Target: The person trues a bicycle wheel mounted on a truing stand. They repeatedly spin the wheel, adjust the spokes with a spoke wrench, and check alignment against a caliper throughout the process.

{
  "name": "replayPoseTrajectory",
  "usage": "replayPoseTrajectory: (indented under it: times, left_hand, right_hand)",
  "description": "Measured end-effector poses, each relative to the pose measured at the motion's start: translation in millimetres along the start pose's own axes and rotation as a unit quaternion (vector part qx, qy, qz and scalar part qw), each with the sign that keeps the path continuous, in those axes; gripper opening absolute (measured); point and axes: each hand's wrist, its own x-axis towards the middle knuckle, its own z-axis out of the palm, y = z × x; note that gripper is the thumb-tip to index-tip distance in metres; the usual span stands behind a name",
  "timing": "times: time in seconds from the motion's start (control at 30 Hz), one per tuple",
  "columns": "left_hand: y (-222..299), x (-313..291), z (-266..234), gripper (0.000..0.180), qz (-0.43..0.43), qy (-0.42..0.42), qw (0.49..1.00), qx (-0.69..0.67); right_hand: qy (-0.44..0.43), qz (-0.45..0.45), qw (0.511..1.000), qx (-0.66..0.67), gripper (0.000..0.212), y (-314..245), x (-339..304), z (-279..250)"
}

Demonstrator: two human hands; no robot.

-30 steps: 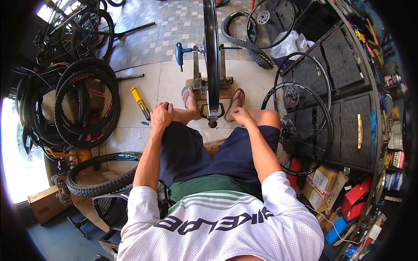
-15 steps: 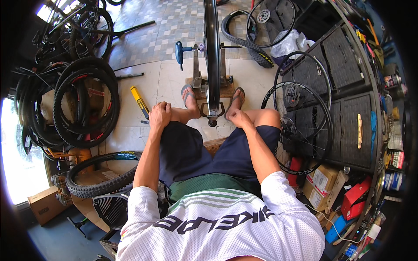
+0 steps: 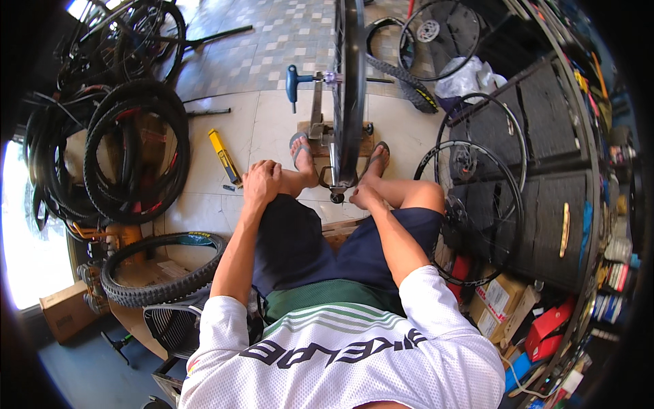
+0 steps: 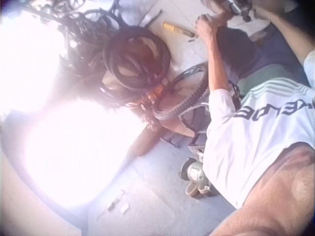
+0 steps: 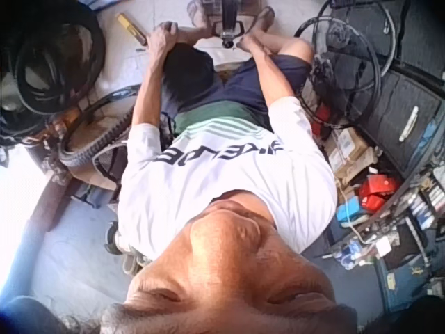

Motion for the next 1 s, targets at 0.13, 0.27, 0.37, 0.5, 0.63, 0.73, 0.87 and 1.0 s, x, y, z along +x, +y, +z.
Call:
replayPoseTrajectory:
  times: [0.13,0.27,0.37,0.5,0.63,0.73,0.87,1.0]
  left_hand:
    - [20.2,14.2,1.5,0.032,0.013,-0.014,1.000,-0.023]
    - [12.1,15.6,-1.3,0.031,-0.009,-0.015,0.999,-0.049]
    - [22.9,28.1,1.3,0.029,0.015,0.002,0.997,-0.074]
    - [32.4,39.8,-2.2,0.028,0.014,-0.032,0.998,-0.059]
    - [29.0,44.5,-3.2,0.028,0.019,-0.044,0.997,-0.065]
    - [25.2,44.5,0.0,0.028,0.024,-0.035,0.996,-0.076]
    - [24.3,43.6,0.2,0.028,0.027,-0.023,0.996,-0.082]
    - [26.1,42.2,-3.1,0.028,0.021,-0.032,0.996,-0.081]
  right_hand:
    - [0.026,0.033,0.999,-0.001,0.045,14.0,30.3,43.1]
    - [-0.096,0.055,0.994,0.026,0.076,-10.3,32.7,58.5]
    - [-0.019,0.064,0.997,-0.034,0.078,-3.0,50.2,84.2]
    - [-0.026,0.080,0.995,0.055,0.077,4.9,64.0,100.6]
    - [-0.024,0.087,0.992,0.093,0.076,8.9,69.9,105.8]
    - [-0.017,0.091,0.989,0.114,0.075,9.3,71.7,107.4]
    - [-0.009,0.097,0.986,0.135,0.075,6.5,75.3,111.1]
    - [-0.005,0.099,0.984,0.149,0.074,5.6,76.0,115.5]
